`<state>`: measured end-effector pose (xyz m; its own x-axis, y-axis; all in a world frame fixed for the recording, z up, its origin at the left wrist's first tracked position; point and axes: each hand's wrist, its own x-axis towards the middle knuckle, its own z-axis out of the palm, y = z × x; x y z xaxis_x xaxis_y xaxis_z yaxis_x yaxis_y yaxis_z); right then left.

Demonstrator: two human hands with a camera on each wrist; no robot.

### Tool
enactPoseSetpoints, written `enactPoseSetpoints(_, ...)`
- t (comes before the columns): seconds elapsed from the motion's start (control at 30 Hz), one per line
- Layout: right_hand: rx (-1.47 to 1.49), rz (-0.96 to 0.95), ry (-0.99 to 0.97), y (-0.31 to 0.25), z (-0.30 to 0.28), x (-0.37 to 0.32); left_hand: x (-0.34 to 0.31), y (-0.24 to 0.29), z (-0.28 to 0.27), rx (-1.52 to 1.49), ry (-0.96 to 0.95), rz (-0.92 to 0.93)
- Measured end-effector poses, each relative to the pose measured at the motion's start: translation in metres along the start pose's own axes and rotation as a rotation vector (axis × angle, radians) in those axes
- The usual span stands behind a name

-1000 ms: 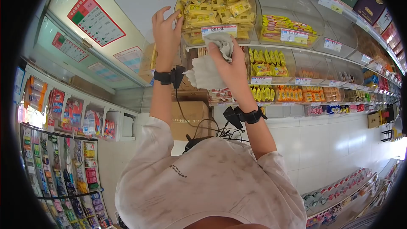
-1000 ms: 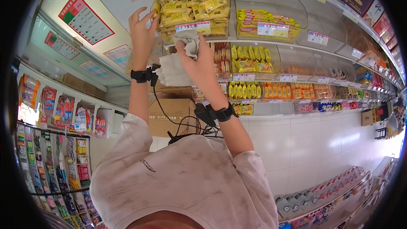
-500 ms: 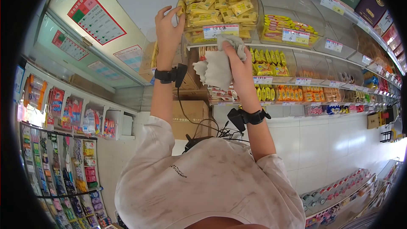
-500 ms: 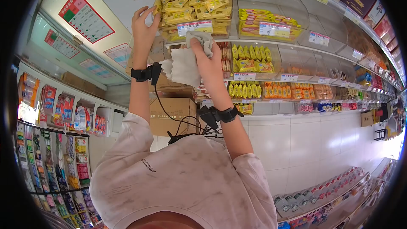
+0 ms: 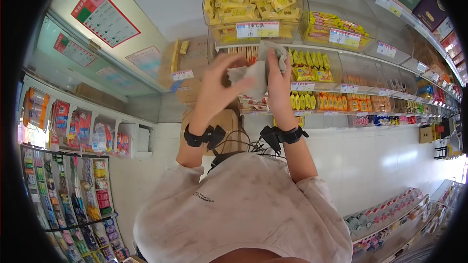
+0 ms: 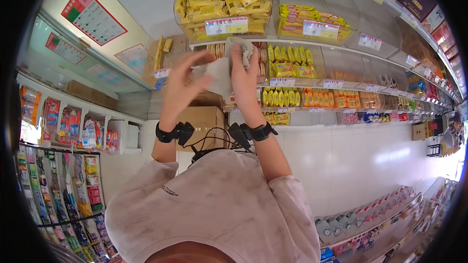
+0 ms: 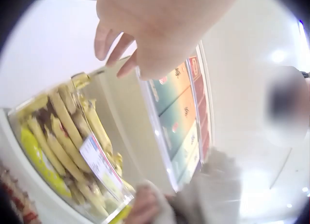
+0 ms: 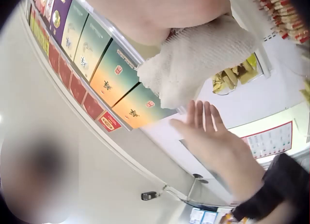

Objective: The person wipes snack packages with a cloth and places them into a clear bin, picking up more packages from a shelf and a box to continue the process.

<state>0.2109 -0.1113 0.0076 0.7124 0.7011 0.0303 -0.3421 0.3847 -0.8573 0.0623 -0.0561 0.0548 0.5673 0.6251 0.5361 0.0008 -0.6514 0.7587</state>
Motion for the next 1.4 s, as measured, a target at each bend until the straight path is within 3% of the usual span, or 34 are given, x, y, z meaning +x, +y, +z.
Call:
enactPoseSetpoints(0.03,-0.054,-0.056,-0.012,0.0,0.003,-0.006,-0.008,0.002,0.007,-0.022,-0.035,-0.066)
enactPoseSetpoints(0.1,0.026,0.097,-0.06,0.012,-0.007,-0.005,-0.019,-0.011,0.003,0.011,-0.07,-0.26)
enactPoseSetpoints(0.17,0.084,0.179,-0.164,0.008,-0.017,-0.004,-0.031,-0.028,-0.007,-0.087,0.061,-0.301)
enactPoseSetpoints(0.23,0.017,0.176,-0.14,0.01,-0.03,-0.003,-0.036,-0.034,-0.014,-0.171,0.162,-0.31)
enactPoseSetpoints(0.27,-0.02,0.175,-0.131,0.014,-0.038,-0.001,-0.038,-0.036,-0.02,-0.189,0.142,-0.375)
enactPoseSetpoints(0.3,-0.116,0.195,0.03,0.017,-0.038,0.0,-0.039,-0.036,-0.026,-0.205,0.123,-0.442)
enactPoseSetpoints(0.33,-0.188,0.221,0.037,0.017,-0.044,-0.002,-0.043,-0.038,-0.032,-0.22,0.104,-0.512)
enactPoseSetpoints(0.43,-0.333,0.347,-0.022,0.017,-0.069,-0.003,-0.053,-0.054,-0.038,-0.249,0.04,-0.47)
enactPoseSetpoints(0.5,-0.071,0.308,-0.11,0.027,-0.085,-0.01,-0.057,-0.059,-0.031,-0.352,0.082,-0.492)
enactPoseSetpoints(0.57,0.521,0.431,-0.099,0.027,-0.084,-0.015,-0.056,-0.06,-0.017,-0.479,0.202,-0.511)
enactPoseSetpoints(0.67,0.761,0.832,-0.217,0.04,-0.086,-0.035,-0.059,-0.06,0.011,-0.681,0.3,-0.52)
enactPoseSetpoints(0.77,0.846,0.964,-0.321,0.055,-0.084,-0.05,-0.062,-0.055,0.036,-0.71,0.222,-0.515)
enactPoseSetpoints(0.87,0.801,0.762,-0.17,0.066,-0.087,-0.043,-0.064,-0.045,0.041,-0.743,0.138,-0.611)
enactPoseSetpoints(0.97,0.766,0.695,-0.112,0.053,-0.089,-0.036,-0.061,-0.04,0.038,-0.627,0.144,-0.681)
enactPoseSetpoints(1.07,0.762,0.761,-0.011,0.043,-0.087,-0.033,-0.063,-0.047,0.036,-0.645,0.168,-0.714)
enactPoseSetpoints(1.17,0.272,0.362,-0.087,0.053,-0.089,-0.036,-0.08,-0.081,0.041,-0.18,0.228,-0.622)
enactPoseSetpoints(1.23,-0.305,0.132,-0.218,0.053,-0.081,-0.039,-0.089,-0.102,0.037,-0.46,0.146,-0.798)
enactPoseSetpoints(1.27,-0.59,0.007,-0.275,0.054,-0.074,-0.042,-0.091,-0.11,0.036,-0.742,0.104,-0.841)
enactPoseSetpoints(1.33,-0.623,-0.175,-0.414,0.051,-0.052,-0.055,-0.093,-0.12,0.034,-1.419,0.029,-0.911)
enactPoseSetpoints(1.4,-0.7,-0.298,-0.582,0.049,-0.04,-0.059,-0.102,-0.114,0.034,-1.473,0.087,-0.767)
